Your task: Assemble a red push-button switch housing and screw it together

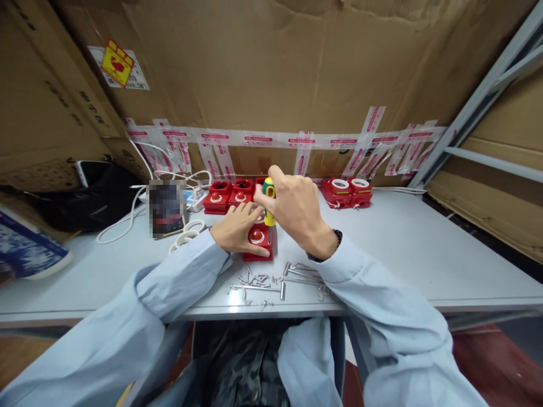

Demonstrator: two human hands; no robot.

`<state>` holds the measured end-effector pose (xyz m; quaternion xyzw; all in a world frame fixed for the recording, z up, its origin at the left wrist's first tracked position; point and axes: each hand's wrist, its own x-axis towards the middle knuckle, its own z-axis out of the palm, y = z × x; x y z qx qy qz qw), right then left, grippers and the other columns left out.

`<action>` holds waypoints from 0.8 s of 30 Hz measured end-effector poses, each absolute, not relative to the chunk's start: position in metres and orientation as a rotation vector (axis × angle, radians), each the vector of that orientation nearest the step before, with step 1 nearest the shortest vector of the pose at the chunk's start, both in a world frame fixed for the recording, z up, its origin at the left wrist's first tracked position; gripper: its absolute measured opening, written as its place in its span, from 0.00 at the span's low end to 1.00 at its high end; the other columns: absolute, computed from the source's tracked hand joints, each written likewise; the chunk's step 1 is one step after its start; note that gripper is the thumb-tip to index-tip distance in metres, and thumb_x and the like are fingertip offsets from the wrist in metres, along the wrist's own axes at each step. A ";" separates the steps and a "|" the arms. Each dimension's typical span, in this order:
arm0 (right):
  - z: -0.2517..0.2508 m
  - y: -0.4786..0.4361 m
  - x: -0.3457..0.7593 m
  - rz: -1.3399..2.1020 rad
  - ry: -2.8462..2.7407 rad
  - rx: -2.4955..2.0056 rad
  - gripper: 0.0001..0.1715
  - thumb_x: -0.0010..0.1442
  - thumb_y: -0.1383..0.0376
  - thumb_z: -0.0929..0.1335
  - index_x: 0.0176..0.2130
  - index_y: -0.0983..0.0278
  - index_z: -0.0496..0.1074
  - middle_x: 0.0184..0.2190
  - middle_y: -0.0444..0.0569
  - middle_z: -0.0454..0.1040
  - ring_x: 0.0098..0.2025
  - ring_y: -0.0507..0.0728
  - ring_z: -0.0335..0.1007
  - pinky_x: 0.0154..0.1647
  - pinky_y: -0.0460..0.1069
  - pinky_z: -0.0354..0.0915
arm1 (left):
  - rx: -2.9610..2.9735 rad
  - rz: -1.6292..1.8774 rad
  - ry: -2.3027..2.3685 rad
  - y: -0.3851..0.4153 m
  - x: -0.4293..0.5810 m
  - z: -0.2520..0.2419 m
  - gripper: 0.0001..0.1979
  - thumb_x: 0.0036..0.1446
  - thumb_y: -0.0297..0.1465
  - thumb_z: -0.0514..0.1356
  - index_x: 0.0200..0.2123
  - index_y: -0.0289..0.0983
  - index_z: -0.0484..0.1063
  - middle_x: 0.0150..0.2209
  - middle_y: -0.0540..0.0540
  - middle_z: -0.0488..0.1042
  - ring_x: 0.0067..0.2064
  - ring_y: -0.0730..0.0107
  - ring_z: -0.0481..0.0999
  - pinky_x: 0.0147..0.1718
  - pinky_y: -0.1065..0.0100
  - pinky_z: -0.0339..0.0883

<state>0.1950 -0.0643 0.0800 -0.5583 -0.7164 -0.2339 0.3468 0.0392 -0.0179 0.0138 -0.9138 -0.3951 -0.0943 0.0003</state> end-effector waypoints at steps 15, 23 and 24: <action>0.076 -0.030 0.212 -0.619 -1.753 -1.500 0.12 0.56 0.58 0.64 0.32 0.64 0.70 0.19 0.45 0.68 0.21 0.53 0.59 0.26 0.48 0.50 | -2.926 -0.287 -1.251 -0.020 0.028 0.031 0.33 0.44 0.45 0.63 0.52 0.34 0.65 0.46 0.39 0.63 0.43 0.52 0.71 0.43 0.56 0.62; 0.070 -0.028 0.208 -0.619 -1.753 -1.424 0.12 0.57 0.58 0.64 0.31 0.64 0.70 0.19 0.44 0.67 0.20 0.51 0.57 0.26 0.48 0.51 | -2.950 -0.296 -1.264 -0.017 0.027 0.028 0.32 0.41 0.54 0.62 0.41 0.35 0.64 0.43 0.40 0.69 0.43 0.52 0.71 0.44 0.56 0.59; 0.071 -0.029 0.208 -0.591 -1.763 -1.402 0.12 0.57 0.58 0.64 0.31 0.64 0.70 0.19 0.44 0.67 0.20 0.51 0.56 0.26 0.48 0.51 | -2.973 -0.293 -1.282 -0.017 0.027 0.027 0.32 0.41 0.54 0.62 0.41 0.36 0.63 0.43 0.40 0.70 0.43 0.53 0.72 0.42 0.57 0.59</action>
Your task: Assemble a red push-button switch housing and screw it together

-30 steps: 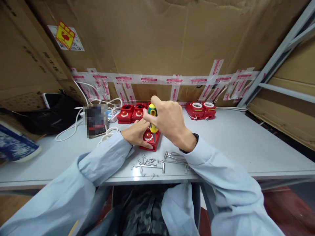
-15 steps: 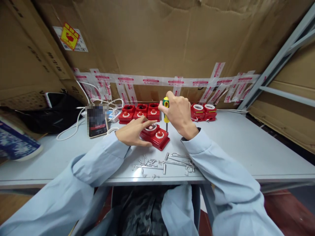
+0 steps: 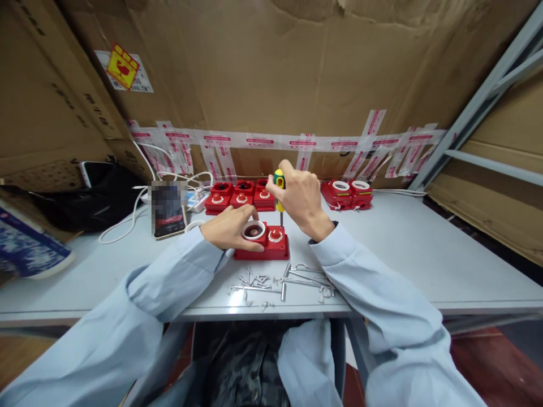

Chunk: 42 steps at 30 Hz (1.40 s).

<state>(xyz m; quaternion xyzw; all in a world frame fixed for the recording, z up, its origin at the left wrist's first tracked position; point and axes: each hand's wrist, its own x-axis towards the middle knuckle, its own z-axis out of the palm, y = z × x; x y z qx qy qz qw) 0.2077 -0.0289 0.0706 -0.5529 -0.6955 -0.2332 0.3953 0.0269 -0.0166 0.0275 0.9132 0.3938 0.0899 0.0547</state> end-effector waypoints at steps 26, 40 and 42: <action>0.054 -0.074 0.212 0.199 -2.004 -1.194 0.09 0.54 0.62 0.67 0.26 0.64 0.64 0.18 0.38 0.59 0.21 0.47 0.51 0.23 0.46 0.49 | 2.704 0.319 1.073 -0.005 0.023 0.014 0.31 0.41 0.55 0.62 0.38 0.38 0.59 0.39 0.44 0.65 0.39 0.57 0.70 0.36 0.60 0.62; 0.082 -0.085 0.228 0.057 -1.761 -1.142 0.09 0.52 0.60 0.69 0.25 0.61 0.67 0.18 0.41 0.62 0.20 0.49 0.55 0.18 0.46 0.52 | 2.643 0.336 1.081 -0.007 0.024 0.016 0.30 0.39 0.52 0.64 0.37 0.38 0.60 0.39 0.44 0.65 0.37 0.59 0.70 0.35 0.63 0.62; 0.088 -0.085 0.233 -0.025 -1.714 -1.140 0.10 0.52 0.60 0.70 0.24 0.60 0.67 0.18 0.41 0.63 0.20 0.50 0.56 0.19 0.47 0.52 | 2.631 0.342 1.082 -0.007 0.024 0.016 0.29 0.39 0.52 0.64 0.37 0.38 0.60 0.39 0.44 0.66 0.37 0.59 0.69 0.35 0.63 0.63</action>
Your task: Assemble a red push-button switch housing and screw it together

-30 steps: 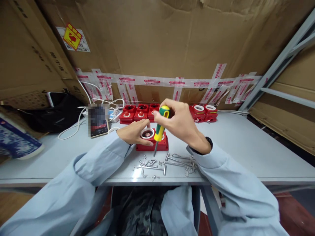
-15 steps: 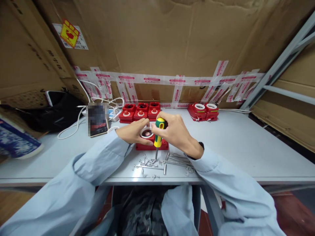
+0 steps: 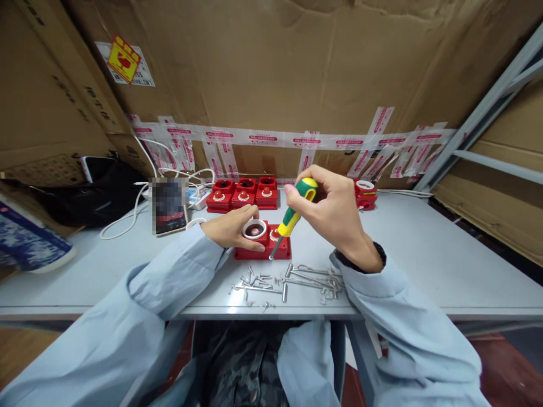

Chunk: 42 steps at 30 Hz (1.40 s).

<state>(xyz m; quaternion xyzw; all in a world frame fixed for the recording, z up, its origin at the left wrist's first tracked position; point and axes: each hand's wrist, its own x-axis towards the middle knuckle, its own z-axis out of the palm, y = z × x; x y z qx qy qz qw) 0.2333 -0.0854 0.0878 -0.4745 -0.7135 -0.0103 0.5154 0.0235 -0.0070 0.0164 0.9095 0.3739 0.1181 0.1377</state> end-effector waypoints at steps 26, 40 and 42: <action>0.079 -0.060 0.255 -0.048 -1.672 -1.196 0.11 0.53 0.57 0.69 0.24 0.60 0.68 0.18 0.42 0.65 0.19 0.51 0.59 0.20 0.48 0.55 | 2.608 0.321 1.084 -0.006 0.019 0.015 0.32 0.38 0.55 0.63 0.39 0.38 0.61 0.41 0.43 0.66 0.40 0.57 0.70 0.40 0.61 0.64; 0.079 -0.061 0.247 -0.131 -1.700 -1.240 0.10 0.52 0.59 0.69 0.24 0.61 0.67 0.18 0.41 0.63 0.21 0.50 0.56 0.20 0.48 0.53 | 2.620 0.275 1.096 -0.008 0.021 0.018 0.32 0.39 0.54 0.63 0.40 0.37 0.60 0.41 0.43 0.65 0.41 0.56 0.70 0.39 0.61 0.64; 0.079 -0.063 0.244 -0.153 -1.708 -1.235 0.10 0.53 0.59 0.69 0.25 0.61 0.66 0.18 0.42 0.63 0.20 0.51 0.56 0.21 0.49 0.53 | 2.616 0.276 1.095 -0.008 0.022 0.018 0.32 0.40 0.54 0.63 0.40 0.37 0.60 0.41 0.43 0.65 0.40 0.56 0.70 0.39 0.61 0.63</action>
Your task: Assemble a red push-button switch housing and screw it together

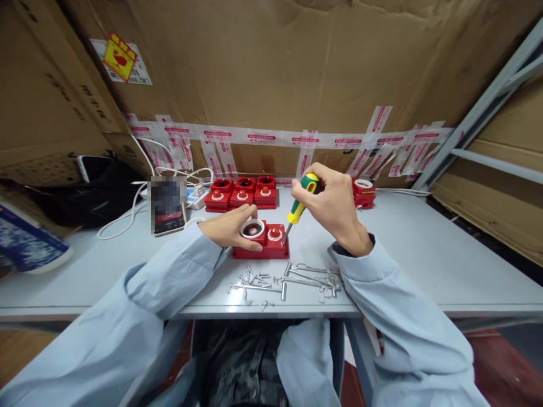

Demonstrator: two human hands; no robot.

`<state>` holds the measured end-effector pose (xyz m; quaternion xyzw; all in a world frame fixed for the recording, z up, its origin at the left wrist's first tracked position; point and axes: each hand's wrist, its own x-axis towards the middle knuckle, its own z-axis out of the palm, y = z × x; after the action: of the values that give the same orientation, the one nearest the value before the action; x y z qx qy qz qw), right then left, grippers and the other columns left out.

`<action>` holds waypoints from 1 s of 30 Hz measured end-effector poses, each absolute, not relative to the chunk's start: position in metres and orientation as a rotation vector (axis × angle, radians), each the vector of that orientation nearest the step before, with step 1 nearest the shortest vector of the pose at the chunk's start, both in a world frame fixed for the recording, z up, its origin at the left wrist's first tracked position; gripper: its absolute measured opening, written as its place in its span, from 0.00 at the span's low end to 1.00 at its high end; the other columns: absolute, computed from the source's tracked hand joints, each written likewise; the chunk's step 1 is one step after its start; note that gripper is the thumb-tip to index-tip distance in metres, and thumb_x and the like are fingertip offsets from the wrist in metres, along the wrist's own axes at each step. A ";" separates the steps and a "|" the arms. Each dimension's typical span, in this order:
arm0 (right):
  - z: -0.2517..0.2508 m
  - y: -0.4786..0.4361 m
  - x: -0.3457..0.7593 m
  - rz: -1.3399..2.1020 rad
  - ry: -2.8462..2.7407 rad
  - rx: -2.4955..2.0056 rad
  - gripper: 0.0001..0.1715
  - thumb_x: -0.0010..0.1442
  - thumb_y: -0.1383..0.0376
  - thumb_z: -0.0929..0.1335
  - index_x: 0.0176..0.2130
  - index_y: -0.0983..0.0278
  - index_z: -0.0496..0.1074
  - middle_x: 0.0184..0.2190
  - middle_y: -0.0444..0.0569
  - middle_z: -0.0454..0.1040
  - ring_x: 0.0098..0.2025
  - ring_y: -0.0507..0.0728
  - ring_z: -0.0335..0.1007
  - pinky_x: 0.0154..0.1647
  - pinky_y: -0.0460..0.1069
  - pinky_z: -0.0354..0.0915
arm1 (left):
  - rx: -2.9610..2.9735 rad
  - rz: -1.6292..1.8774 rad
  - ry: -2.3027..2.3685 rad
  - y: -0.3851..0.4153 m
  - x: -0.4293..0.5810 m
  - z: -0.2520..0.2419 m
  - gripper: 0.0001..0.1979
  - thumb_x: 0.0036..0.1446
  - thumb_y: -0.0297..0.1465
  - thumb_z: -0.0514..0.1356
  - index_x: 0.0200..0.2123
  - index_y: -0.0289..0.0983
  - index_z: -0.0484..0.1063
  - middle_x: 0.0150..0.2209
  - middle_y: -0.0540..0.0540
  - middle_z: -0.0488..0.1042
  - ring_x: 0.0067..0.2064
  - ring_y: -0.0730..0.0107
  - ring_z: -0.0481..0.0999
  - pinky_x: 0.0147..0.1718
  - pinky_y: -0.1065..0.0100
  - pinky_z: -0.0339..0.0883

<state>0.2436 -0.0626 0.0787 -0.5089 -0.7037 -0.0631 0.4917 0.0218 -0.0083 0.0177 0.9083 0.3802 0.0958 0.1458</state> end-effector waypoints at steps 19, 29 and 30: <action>0.077 -0.086 0.212 -0.737 -1.809 -1.345 0.23 0.56 0.48 0.64 0.23 0.63 0.67 0.16 0.46 0.65 0.20 0.52 0.59 0.21 0.48 0.44 | 2.299 1.312 0.656 -0.051 0.084 0.032 0.20 0.50 0.34 0.62 0.45 0.37 0.59 0.43 0.44 0.68 0.42 0.63 0.72 0.40 0.63 0.65; 0.093 -0.088 0.231 -0.152 -2.093 -1.044 0.15 0.57 0.62 0.67 0.46 0.60 0.72 0.40 0.48 0.77 0.38 0.57 0.71 0.39 0.51 0.64 | 2.005 1.198 0.550 -0.040 0.079 0.035 0.13 0.51 0.36 0.63 0.35 0.36 0.65 0.31 0.48 0.72 0.33 0.71 0.72 0.29 0.70 0.61; 0.091 -0.086 0.230 -0.206 -2.041 -1.087 0.14 0.57 0.60 0.68 0.43 0.60 0.73 0.38 0.49 0.77 0.36 0.57 0.71 0.37 0.50 0.63 | 2.026 1.221 0.584 -0.040 0.080 0.034 0.12 0.50 0.35 0.64 0.35 0.36 0.66 0.32 0.48 0.73 0.34 0.71 0.72 0.30 0.70 0.61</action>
<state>0.2298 -0.0856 0.0914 -0.4293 -0.8063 -0.0816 0.3986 0.0800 -0.0402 0.0344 0.7804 0.2250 0.4704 0.3452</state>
